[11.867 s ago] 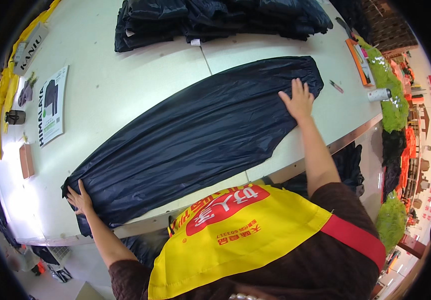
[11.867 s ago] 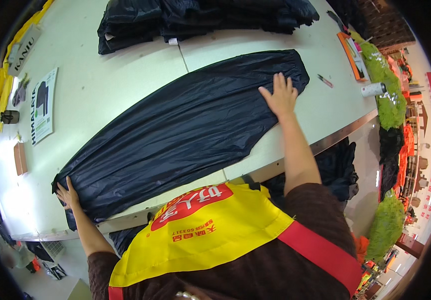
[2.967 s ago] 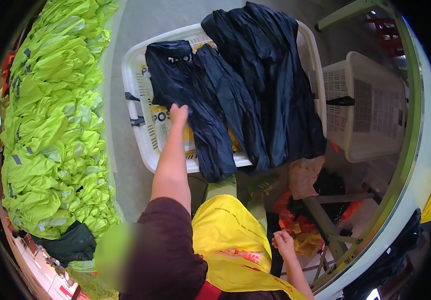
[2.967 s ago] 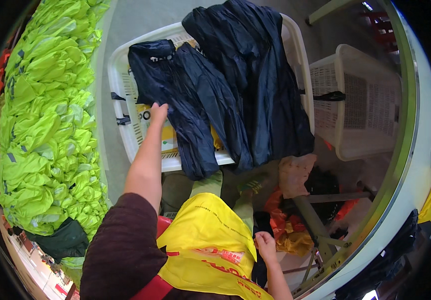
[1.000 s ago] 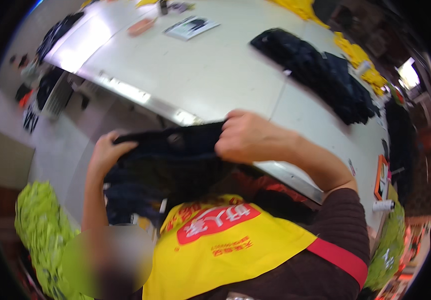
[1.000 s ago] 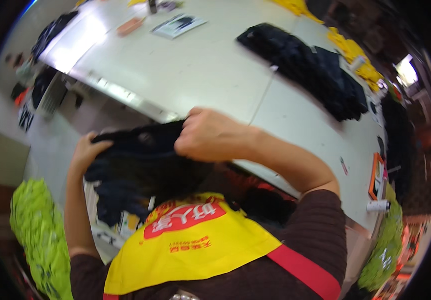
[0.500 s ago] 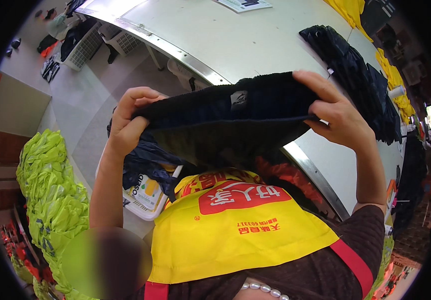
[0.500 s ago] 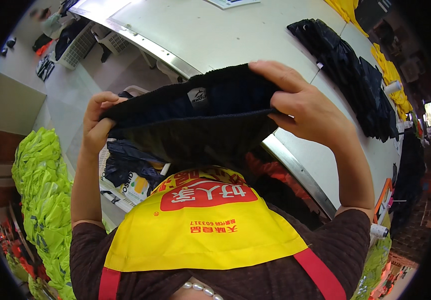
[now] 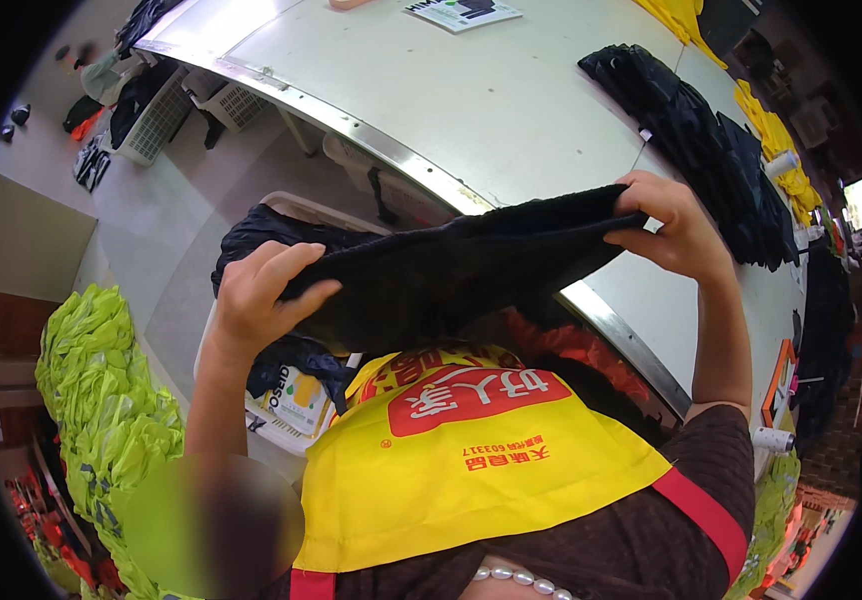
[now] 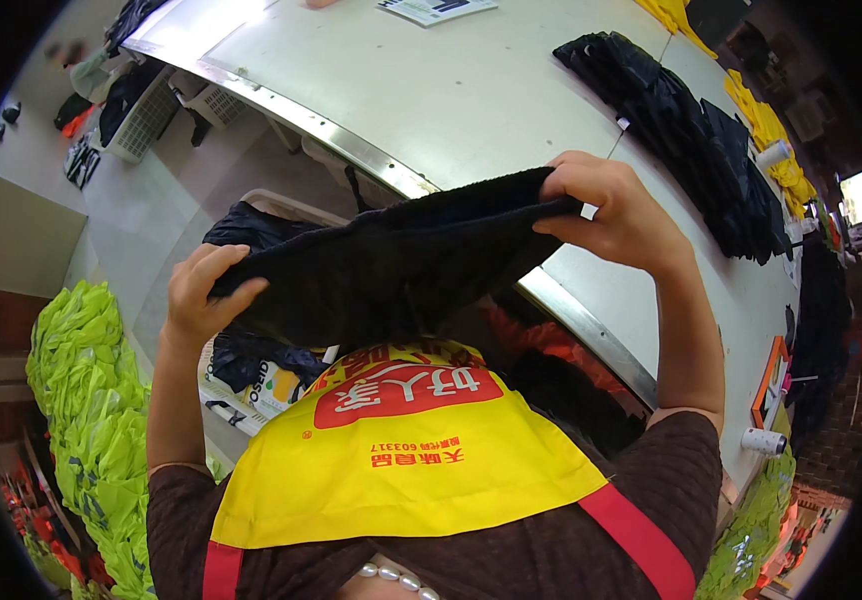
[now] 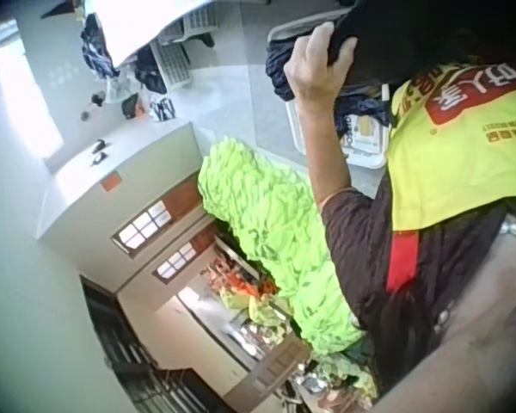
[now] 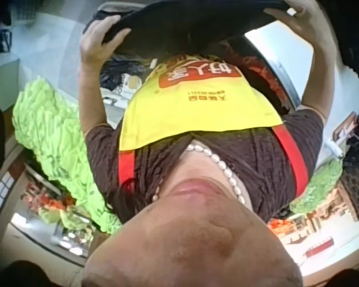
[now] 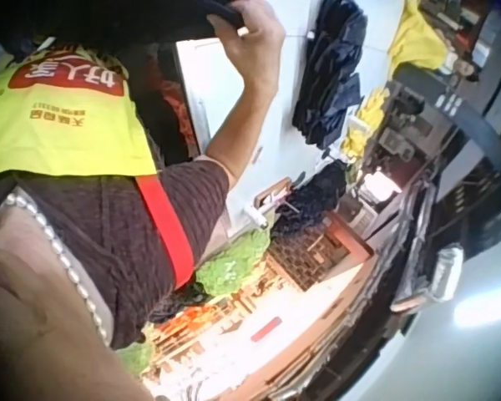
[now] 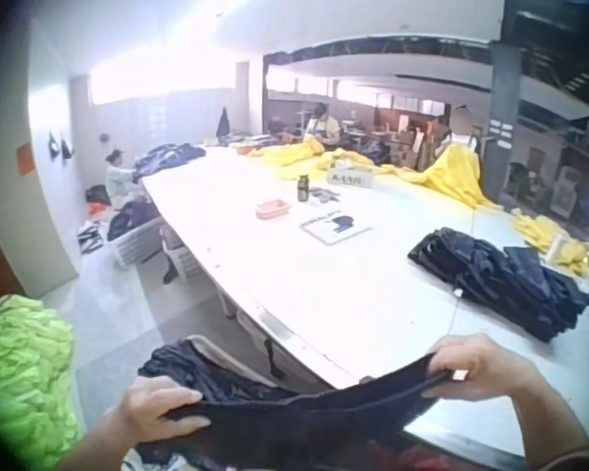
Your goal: The person repeatedly picks up black pants from a white basket, unfolds them on a table, folds them neatly, and stacks them. The process is repeated for multiple pairs of pants throughout the clip.
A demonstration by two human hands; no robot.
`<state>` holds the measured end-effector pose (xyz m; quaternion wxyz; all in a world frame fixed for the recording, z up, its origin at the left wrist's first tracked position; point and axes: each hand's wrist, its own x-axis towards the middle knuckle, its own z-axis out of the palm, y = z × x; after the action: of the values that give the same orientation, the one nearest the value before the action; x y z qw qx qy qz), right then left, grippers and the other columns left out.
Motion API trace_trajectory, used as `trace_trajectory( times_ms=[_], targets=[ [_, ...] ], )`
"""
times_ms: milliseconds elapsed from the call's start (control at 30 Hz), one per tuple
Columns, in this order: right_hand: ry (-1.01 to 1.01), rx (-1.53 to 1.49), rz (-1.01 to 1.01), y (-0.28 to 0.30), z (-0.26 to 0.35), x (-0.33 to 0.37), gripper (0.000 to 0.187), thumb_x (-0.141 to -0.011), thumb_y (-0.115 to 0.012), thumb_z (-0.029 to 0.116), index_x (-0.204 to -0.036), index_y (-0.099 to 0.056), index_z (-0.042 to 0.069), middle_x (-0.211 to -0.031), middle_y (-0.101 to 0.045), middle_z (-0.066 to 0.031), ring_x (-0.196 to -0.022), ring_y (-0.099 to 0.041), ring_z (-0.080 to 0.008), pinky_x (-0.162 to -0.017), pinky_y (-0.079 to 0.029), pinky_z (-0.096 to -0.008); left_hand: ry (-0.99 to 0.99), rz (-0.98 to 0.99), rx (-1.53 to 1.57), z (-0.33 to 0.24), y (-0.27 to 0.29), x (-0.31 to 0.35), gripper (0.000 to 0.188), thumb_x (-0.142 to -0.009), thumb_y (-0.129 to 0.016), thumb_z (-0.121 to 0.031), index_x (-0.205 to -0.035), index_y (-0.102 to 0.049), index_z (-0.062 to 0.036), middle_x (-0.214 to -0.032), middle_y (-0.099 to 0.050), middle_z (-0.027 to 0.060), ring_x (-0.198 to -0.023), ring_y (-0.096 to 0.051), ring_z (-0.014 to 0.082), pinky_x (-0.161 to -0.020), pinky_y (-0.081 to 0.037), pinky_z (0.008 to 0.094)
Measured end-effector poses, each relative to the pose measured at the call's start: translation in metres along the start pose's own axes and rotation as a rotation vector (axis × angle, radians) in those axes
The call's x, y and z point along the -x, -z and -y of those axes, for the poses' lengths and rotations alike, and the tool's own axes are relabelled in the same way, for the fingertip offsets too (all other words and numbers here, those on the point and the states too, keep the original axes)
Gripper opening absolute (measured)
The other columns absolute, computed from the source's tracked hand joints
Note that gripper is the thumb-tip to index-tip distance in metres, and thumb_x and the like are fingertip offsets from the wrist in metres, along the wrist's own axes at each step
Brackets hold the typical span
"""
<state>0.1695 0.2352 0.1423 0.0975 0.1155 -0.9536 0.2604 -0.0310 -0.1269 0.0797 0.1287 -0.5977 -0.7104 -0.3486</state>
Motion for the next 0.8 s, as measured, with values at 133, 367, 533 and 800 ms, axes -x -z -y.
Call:
trace_trajectory(
  times_ms=[133,367,533,800],
  targets=[
    [-0.278,-0.260,-0.156,-0.018,0.014,-0.012,0.031,-0.066,-0.071,0.005,-0.094,-0.058,0.004,-0.077,-0.057,-0.0074,-0.070,-0.055,-0.0177,-0.065,-0.044,-0.0272,0.169,-0.096,0.010,0.012,-0.016,-0.005,0.016,-0.077,-0.066,-0.006,-0.088,-0.059,0.0034,-0.078,-0.062,0.0145,-0.066,-0.062,0.0243,-0.063,-0.049,0.0294],
    [-0.446,-0.335,-0.491,-0.046,-0.020,-0.096,0.039,-0.076,-0.067,0.023,-0.104,-0.056,-0.001,-0.082,-0.057,-0.0025,-0.077,-0.053,-0.0093,-0.069,-0.042,-0.0197,1.013,-0.511,1.463,0.050,-0.065,-0.084,0.021,-0.088,-0.056,-0.020,-0.094,-0.056,-0.0005,-0.081,-0.059,0.0067,-0.066,-0.060,0.0153,-0.061,-0.054,0.0316],
    [-0.166,-0.567,-0.343,-0.078,0.042,-0.079,0.051,-0.075,-0.071,0.011,-0.120,-0.049,0.001,-0.099,-0.059,-0.0076,-0.087,-0.056,-0.0100,-0.073,-0.048,-0.0233,0.766,-0.419,1.393,-0.064,-0.085,-0.105,0.030,-0.085,-0.059,-0.014,-0.107,-0.044,-0.0002,-0.086,-0.053,0.0058,-0.069,-0.057,0.0117,-0.062,-0.053,0.0293],
    [-0.208,-0.236,-0.209,-0.086,0.027,-0.032,0.053,-0.069,-0.073,0.003,-0.117,-0.051,0.001,-0.101,-0.060,-0.0112,-0.087,-0.060,-0.0158,-0.073,-0.049,-0.0253,0.399,-0.088,1.278,-0.069,-0.123,-0.056,0.046,-0.084,-0.062,-0.013,-0.123,-0.041,0.0007,-0.102,-0.051,0.0108,-0.087,-0.056,0.0141,-0.078,-0.047,0.0261]
  ],
)
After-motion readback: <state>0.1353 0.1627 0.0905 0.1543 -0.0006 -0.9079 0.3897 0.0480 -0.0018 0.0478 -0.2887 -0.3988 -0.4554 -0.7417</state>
